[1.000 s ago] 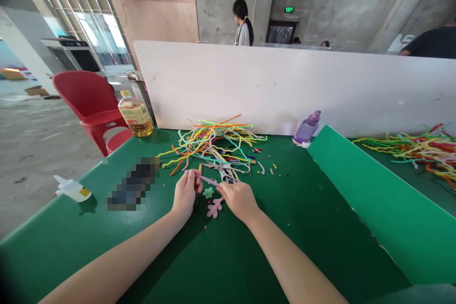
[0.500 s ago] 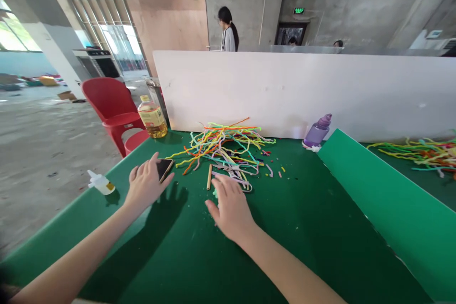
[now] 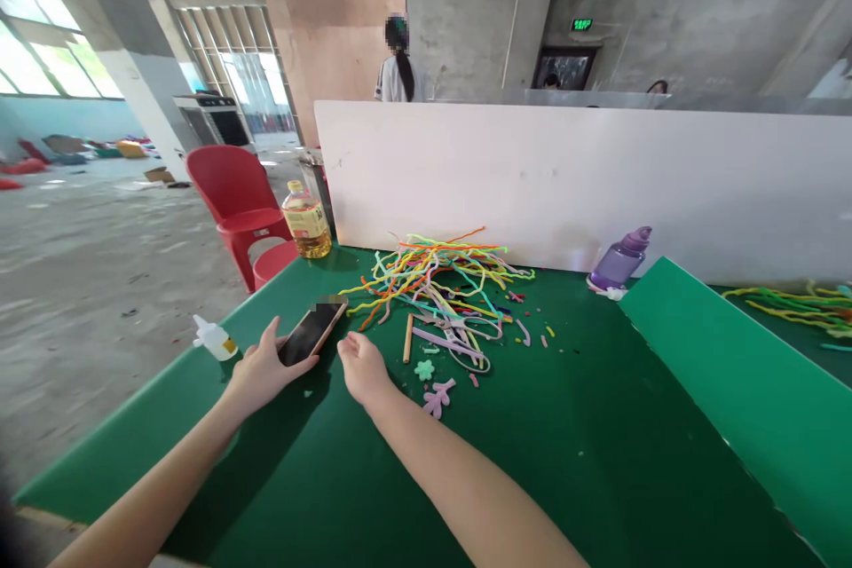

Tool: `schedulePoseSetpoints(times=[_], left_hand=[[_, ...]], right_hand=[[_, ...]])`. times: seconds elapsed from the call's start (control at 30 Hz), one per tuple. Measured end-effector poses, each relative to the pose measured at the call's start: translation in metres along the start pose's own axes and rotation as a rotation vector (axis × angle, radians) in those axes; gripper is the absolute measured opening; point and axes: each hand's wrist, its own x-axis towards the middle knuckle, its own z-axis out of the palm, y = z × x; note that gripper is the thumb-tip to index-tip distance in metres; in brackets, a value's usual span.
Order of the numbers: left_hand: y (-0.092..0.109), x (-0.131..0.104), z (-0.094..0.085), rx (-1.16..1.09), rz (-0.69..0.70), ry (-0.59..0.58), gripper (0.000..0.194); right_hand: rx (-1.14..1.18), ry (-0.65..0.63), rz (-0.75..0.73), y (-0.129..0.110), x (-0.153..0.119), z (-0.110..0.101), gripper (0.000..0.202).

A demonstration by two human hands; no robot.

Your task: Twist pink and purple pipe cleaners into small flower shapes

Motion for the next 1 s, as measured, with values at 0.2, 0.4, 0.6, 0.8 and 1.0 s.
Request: schedulePoseSetpoints(times=[0.2, 0.4, 0.6, 0.8, 1.0], left_hand=[[0.014, -0.01, 0.013, -0.327, 0.001, -0.096, 0.101], [0.019, -0.014, 0.015, -0.23, 0.083, -0.061, 0.104], [0.018, -0.013, 0.014, -0.162, 0.14, -0.022, 0.105], [0.019, -0.007, 0.018, -0.127, 0.1, -0.034, 0.107], [0.026, -0.008, 0.019, 0.049, 0.151, 0.018, 0.109]], right_hand=[[0.309, 0.148, 0.004, 0.017, 0.028, 0.031, 0.025], [0.4, 0.242, 0.024, 0.022, 0.032, 0.037, 0.022], [0.473, 0.256, 0.116, 0.019, 0.037, 0.037, 0.015], [0.51, 0.197, 0.158, 0.007, 0.034, 0.028, 0.019], [0.253, 0.045, 0.235, -0.015, 0.014, 0.008, 0.026]])
